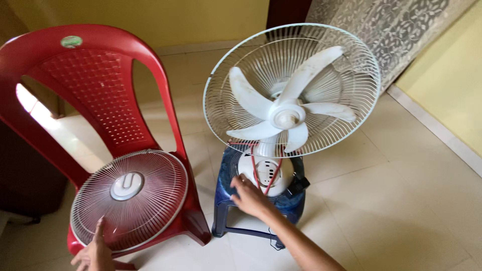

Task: The person assembles a white pedestal fan by first securing the fan blades to the motor hub. They then attach the front wire cage and use a screwdriver to tighten the screws at the top of the cage. Finally, the person plugs the fan into a wall socket to test it.

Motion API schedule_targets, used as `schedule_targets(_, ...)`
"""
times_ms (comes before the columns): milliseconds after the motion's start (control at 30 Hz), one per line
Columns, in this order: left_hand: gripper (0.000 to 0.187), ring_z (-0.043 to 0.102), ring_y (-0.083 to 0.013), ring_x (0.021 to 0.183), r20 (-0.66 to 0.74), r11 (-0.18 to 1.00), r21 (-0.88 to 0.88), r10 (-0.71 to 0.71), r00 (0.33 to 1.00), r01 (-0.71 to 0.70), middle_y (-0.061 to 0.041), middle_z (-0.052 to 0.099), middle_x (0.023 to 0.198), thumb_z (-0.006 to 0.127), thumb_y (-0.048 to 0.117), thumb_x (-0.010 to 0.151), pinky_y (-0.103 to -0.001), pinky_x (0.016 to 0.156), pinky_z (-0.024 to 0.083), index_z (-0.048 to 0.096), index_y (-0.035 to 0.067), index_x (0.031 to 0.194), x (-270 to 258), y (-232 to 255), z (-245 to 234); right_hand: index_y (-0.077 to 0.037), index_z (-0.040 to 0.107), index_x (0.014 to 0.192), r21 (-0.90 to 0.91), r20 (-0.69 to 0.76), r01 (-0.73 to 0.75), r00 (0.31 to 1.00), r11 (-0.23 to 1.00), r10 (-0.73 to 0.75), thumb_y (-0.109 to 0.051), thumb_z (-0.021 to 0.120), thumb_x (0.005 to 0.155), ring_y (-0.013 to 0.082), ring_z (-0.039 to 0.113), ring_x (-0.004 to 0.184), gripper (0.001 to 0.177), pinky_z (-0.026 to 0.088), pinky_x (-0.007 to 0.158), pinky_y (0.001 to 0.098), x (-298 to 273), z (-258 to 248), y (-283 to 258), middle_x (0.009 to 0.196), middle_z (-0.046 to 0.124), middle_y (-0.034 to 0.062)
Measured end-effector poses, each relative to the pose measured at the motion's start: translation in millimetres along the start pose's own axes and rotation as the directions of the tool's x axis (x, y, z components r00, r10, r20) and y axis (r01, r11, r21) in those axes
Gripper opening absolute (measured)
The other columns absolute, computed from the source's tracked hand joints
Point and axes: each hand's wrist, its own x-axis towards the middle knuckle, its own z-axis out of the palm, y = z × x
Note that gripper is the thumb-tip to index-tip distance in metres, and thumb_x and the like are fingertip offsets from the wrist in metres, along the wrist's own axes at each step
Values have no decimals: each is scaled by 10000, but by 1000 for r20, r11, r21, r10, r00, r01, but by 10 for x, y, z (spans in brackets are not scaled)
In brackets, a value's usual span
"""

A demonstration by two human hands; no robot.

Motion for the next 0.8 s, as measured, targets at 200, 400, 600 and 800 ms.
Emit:
schedule_targets(200, 921, 530, -349, 1301, 435, 924, -371, 82, 897, 95, -203, 540, 1426, 636, 670, 876, -489, 1110, 461, 476, -3, 1484, -215, -385, -160, -28, 474, 1212, 70, 187, 179, 964, 981, -189, -229, 781, 866, 385, 568, 1163, 504, 479, 993, 460, 309, 1167, 313, 1185, 534, 226)
schedule_targets(400, 864, 543, -328, 1292, 591, 689, -615, 81, 803, 383, -171, 556, 1424, 605, 658, 917, -477, 1099, 468, 484, 20, 1488, -554, -327, -258, -10, 186, 1562, 429, 548, -456, 818, 780, 177, -670, 566, 945, 302, 512, 1395, 980, 411, 1155, 391, 282, 1883, 459, 1483, 518, 236)
schedule_targets(600, 809, 556, -307, 1284, 542, 354, -807, 125, 831, 473, -140, 572, 1423, 574, 646, 958, -465, 1088, 475, 493, 44, 1492, -686, -392, -436, -102, -49, 1666, 488, 566, -637, 751, 597, 338, -851, 375, 988, 274, 52, 1570, 1096, 201, 1271, 512, 125, 2040, 590, 1742, -62, 119)
schedule_targets(800, 755, 569, -286, 1275, 459, 41, -885, 240, 856, 463, -108, 588, 1422, 543, 634, 999, -452, 1077, 482, 501, 68, 1496, -853, -221, -344, -155, 498, 1332, 807, 498, -529, 849, 263, 177, -551, 420, 1031, 143, 643, 1047, 504, 500, 895, 381, -26, 1622, 568, 1202, 506, 3)
